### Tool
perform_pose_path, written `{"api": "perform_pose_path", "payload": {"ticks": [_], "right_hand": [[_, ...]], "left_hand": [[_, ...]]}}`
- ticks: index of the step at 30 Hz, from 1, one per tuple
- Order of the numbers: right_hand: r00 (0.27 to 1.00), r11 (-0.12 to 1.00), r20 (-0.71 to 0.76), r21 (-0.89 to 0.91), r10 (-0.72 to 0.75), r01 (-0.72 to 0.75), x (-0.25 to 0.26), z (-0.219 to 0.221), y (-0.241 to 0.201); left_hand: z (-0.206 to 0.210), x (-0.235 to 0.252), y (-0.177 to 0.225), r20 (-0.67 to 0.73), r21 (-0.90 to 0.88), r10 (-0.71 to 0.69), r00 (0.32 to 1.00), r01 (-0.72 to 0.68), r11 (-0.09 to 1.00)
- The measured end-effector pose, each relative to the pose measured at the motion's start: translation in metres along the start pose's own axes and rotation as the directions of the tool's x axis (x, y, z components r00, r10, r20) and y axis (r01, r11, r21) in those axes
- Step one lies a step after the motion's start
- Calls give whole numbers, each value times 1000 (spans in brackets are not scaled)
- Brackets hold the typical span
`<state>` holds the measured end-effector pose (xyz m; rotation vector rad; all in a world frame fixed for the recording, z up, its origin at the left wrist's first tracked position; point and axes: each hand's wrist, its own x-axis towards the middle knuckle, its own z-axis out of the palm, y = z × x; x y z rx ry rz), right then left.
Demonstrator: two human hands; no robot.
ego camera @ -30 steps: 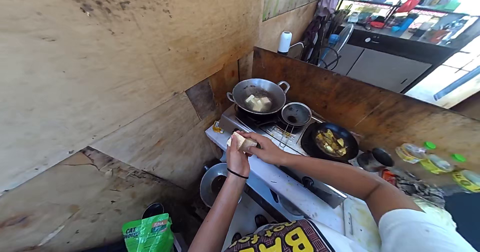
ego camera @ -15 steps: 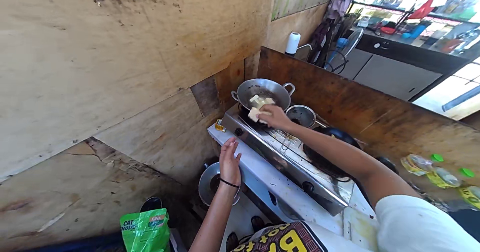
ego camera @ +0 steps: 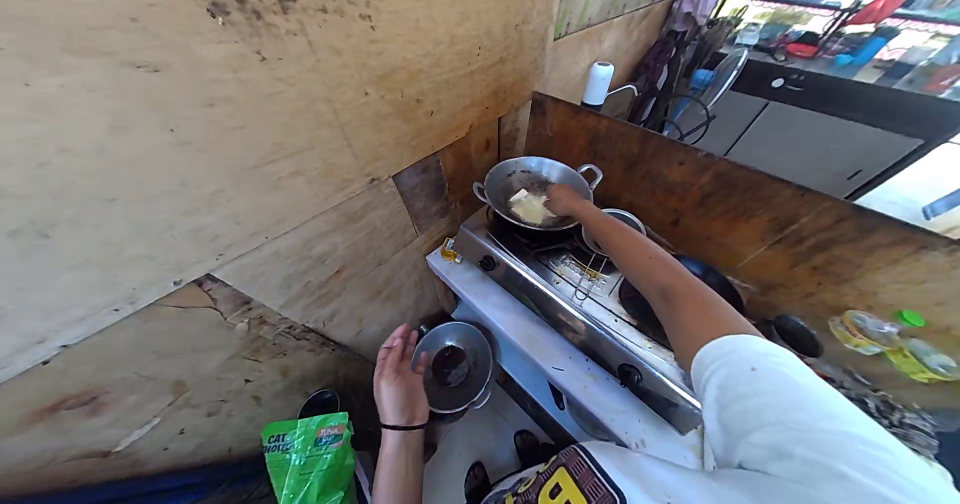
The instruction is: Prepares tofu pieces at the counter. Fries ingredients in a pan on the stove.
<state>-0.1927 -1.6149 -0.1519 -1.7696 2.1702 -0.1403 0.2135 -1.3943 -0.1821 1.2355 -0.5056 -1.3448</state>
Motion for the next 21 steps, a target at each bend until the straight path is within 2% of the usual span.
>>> {"api": "perform_pose_path", "payload": {"ticks": [2, 5, 8, 10, 13, 17, 19, 21], "right_hand": [[990, 990, -24, 33, 136, -135, -12, -10, 11], [964, 973, -137, 68, 227, -220, -34, -27, 22], [930, 965, -276, 158, 245, -207, -70, -58, 26], [917, 973, -355, 201, 183, -117, -112, -83, 28], [890, 979, -452, 201, 58, 38, -204, -109, 24], [814, 989, -578, 88, -49, 122, -350, -107, 35], [772, 995, -634, 50, -36, 87, -423, -99, 52], [742, 998, -669, 62, 39, 3, -497, -85, 76]], "left_hand": [[-8, 1, 3, -7, -34, -18, 1000, 18, 999], [-8, 0, 11, 18, -42, -39, 999, 40, 998], [-1, 0, 17, 91, -19, -25, 995, 27, 999], [6, 2, 17, 156, -12, 40, 987, -39, 999], [17, 5, 8, 248, -45, 178, 952, -173, 984], [40, -16, -9, 366, -106, 296, 882, -277, 955], [58, -37, -18, 446, -142, 326, 833, -294, 945], [77, -65, -28, 539, -177, 350, 766, -304, 936]]}}
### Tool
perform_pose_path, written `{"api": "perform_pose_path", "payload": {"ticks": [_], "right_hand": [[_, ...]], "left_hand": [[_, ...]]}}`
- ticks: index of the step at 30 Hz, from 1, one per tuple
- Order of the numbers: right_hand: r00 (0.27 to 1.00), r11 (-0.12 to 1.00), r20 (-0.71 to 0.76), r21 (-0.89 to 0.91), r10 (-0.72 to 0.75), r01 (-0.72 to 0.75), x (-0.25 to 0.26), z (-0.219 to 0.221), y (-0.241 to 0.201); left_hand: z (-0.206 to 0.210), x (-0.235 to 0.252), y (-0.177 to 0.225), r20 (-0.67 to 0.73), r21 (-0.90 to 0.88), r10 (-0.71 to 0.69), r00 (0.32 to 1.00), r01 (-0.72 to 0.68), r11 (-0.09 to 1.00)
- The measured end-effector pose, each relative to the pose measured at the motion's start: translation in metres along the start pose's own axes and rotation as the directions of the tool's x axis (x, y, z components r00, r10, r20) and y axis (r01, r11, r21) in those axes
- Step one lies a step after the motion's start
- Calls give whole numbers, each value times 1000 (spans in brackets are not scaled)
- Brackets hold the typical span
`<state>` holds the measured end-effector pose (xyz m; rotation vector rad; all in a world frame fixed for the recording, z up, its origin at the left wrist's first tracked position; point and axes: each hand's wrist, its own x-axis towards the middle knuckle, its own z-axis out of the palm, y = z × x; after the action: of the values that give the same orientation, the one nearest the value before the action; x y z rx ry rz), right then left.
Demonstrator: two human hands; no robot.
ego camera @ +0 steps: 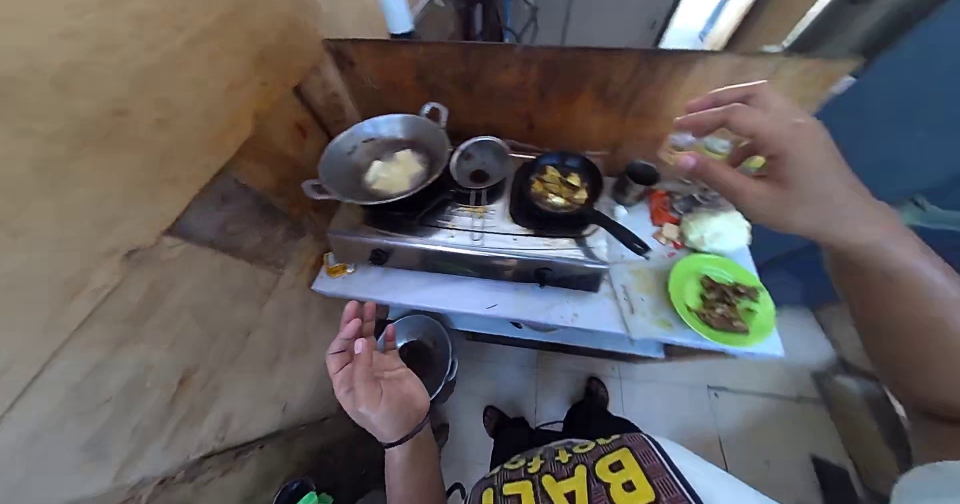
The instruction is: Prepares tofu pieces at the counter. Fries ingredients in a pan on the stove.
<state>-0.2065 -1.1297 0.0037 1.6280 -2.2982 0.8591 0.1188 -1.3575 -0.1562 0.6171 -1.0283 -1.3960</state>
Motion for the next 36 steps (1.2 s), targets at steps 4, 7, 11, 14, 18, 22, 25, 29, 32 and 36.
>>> {"api": "perform_pose_path", "payload": {"ticks": [4, 7, 11, 14, 18, 22, 25, 29, 32, 36], "right_hand": [[940, 947, -128, -12, 318, -322, -147, -75, 55], [768, 817, -281, 150, 575, -557, -286, -118, 87], [219, 412, -417, 458, 882, -788, -467, -151, 95], [-134, 141, -411, 573, 902, -808, -569, -167, 70], [-364, -4, -481, 600, 798, -800, -660, -184, 36], [-488, -113, -458, 633, 743, -766, -706, -178, 31], [-535, -159, -370, 691, 760, -705, -723, -176, 42], [-542, -250, -269, 670, 796, -699, -756, -187, 77], [-606, -372, -218, 619, 765, -692, -780, -201, 114], [-819, -338, -291, 804, 495, -490, -785, -199, 152]], "left_hand": [[75, -45, -17, 342, -107, 75, 937, -41, 993], [150, -110, -42, 617, -195, 77, 783, 57, 979], [269, -245, -100, 864, -185, -12, 503, 338, 923], [337, -358, -137, 944, 38, -204, 260, 529, 848], [402, -484, -161, 964, 264, -241, -115, 553, 790], [453, -578, -179, 891, 437, -304, -337, 457, 775], [492, -641, -187, 828, 524, -365, -426, 352, 776], [551, -719, -205, 787, 543, -351, -506, 299, 785], [592, -788, -219, 699, 608, -412, -584, 183, 772], [639, -900, -226, 481, 477, -346, -805, -91, 874]]}}
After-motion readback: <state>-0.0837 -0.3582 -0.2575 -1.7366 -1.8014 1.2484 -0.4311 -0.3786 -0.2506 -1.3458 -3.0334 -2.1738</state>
